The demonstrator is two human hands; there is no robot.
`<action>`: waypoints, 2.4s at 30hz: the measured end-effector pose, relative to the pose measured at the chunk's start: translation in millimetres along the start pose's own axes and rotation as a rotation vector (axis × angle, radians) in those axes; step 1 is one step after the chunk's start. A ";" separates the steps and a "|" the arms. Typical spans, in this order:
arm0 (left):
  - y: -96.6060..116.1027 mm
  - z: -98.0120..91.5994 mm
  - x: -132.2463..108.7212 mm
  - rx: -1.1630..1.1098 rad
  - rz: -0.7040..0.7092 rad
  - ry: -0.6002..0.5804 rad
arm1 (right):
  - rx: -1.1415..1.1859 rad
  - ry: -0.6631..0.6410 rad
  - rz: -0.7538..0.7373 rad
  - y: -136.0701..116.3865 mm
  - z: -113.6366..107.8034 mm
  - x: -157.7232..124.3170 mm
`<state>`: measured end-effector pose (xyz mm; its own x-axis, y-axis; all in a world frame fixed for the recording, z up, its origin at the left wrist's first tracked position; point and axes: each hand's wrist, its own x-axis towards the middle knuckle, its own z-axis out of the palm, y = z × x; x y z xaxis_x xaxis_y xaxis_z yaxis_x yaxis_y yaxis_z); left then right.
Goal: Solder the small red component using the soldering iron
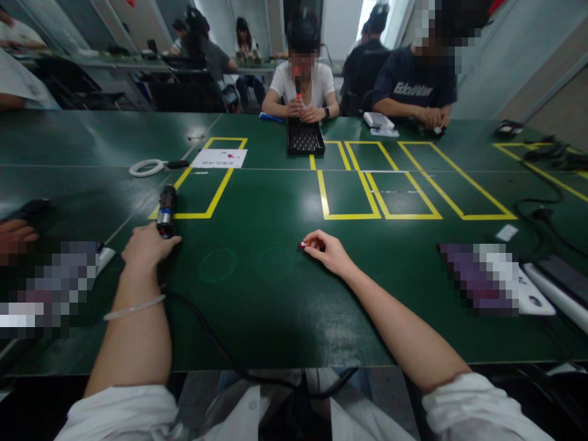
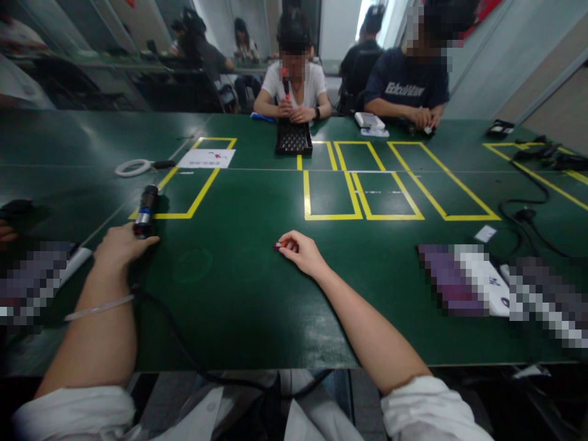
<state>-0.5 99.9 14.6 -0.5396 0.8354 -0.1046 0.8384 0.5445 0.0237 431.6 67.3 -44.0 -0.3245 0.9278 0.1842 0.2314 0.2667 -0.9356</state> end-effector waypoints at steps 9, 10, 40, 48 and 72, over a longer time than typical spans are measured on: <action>30.1 0.8 -21.8 0.020 0.143 0.035 | -0.033 0.007 -0.025 -0.7 -0.1 0.8; 35.6 1.3 -25.8 0.020 0.178 0.039 | -0.035 0.006 -0.021 -0.7 0.2 0.8; 179.8 40.8 -163.5 -0.178 0.963 0.099 | -0.166 0.034 -0.149 2.6 -1.5 0.7; 177.1 44.0 -167.0 -0.189 0.999 0.113 | -0.269 -0.029 -0.216 1.3 -1.3 0.1; 181.3 47.3 -171.7 -0.174 0.903 0.177 | -0.178 0.032 -0.133 -12.9 -3.4 -4.4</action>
<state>247.8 51.7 -10.1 0.2944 0.9388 0.1788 0.9301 -0.3244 0.1722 433.2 60.6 -31.7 -0.3344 0.8883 0.3148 0.3480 0.4268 -0.8347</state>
